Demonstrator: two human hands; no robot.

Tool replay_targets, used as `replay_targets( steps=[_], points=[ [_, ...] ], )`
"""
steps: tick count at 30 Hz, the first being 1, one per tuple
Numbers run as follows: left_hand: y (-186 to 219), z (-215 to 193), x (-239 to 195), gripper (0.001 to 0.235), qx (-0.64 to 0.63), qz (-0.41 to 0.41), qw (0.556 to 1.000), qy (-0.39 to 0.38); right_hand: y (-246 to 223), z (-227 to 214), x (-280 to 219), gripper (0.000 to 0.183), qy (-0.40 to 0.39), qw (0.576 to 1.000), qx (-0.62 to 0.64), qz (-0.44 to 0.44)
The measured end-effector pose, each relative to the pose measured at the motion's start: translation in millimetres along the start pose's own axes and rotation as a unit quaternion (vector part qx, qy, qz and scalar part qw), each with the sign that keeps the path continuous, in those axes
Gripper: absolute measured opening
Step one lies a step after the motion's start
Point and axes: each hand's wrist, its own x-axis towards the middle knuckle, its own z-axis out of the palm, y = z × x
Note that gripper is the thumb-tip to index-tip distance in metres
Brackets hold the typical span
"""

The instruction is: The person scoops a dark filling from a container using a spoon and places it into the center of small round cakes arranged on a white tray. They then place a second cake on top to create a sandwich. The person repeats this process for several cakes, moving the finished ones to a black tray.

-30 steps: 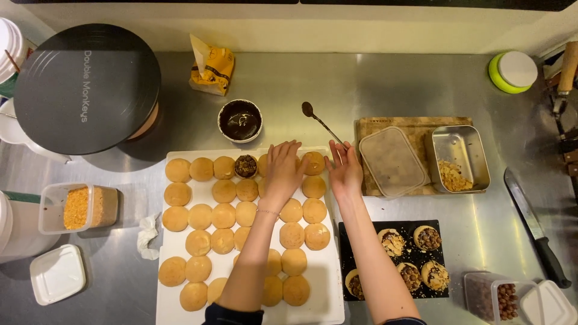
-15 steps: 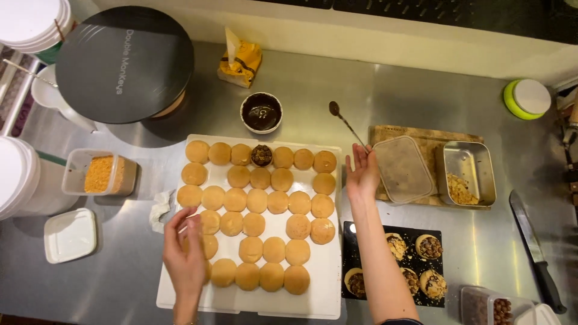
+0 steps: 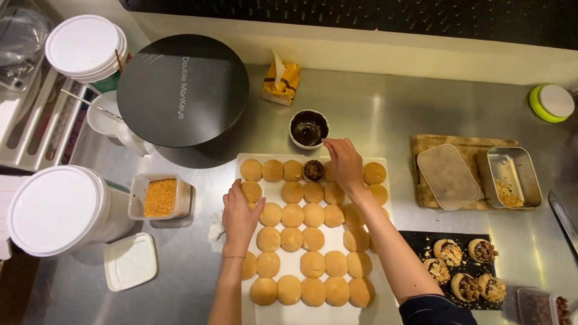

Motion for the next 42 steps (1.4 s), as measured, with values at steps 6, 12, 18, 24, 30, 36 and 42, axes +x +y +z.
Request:
replay_targets(
  steps=[6, 12, 18, 24, 30, 36, 42],
  points=[
    [-15.4, 17.7, 23.2, 0.087, 0.077, 0.035, 0.996, 0.015, -12.7, 5.4, -8.8, 0.023, -0.004, 0.99, 0.108, 0.087],
    [-6.3, 12.1, 22.8, 0.087, 0.051, 0.029, 0.998, 0.009, -13.3, -1.6, -8.0, 0.032, 0.112, 0.873, 0.327, 0.345],
    [0.7, -5.5, 12.7, 0.079, -0.037, 0.025, 0.999, 0.024, 70.3, 19.8, -39.7, 0.042, 0.168, 0.598, 0.531, 0.577],
    [1.0, -31.3, 5.0, 0.078, -0.359, -0.105, 0.925, 0.071, 99.3, 25.3, -37.1, 0.026, 0.23, 0.354, 0.649, 0.633],
    [-7.4, -74.5, -4.9, 0.06, -0.592, -0.18, 0.783, 0.056, 59.7, -13.1, -2.3, 0.014, 0.231, 0.293, 0.686, 0.625],
    [-43.2, -80.6, -5.4, 0.063, -0.543, -0.144, 0.826, 0.046, -129.8, -80.4, -20.0, 0.025, 0.201, 0.591, 0.603, 0.497],
    [-45.7, -94.7, -14.5, 0.064, -0.553, -0.117, 0.824, 0.027, -208.6, -16.7, -107.0, 0.039, 0.142, 0.846, 0.39, 0.335]
  ],
)
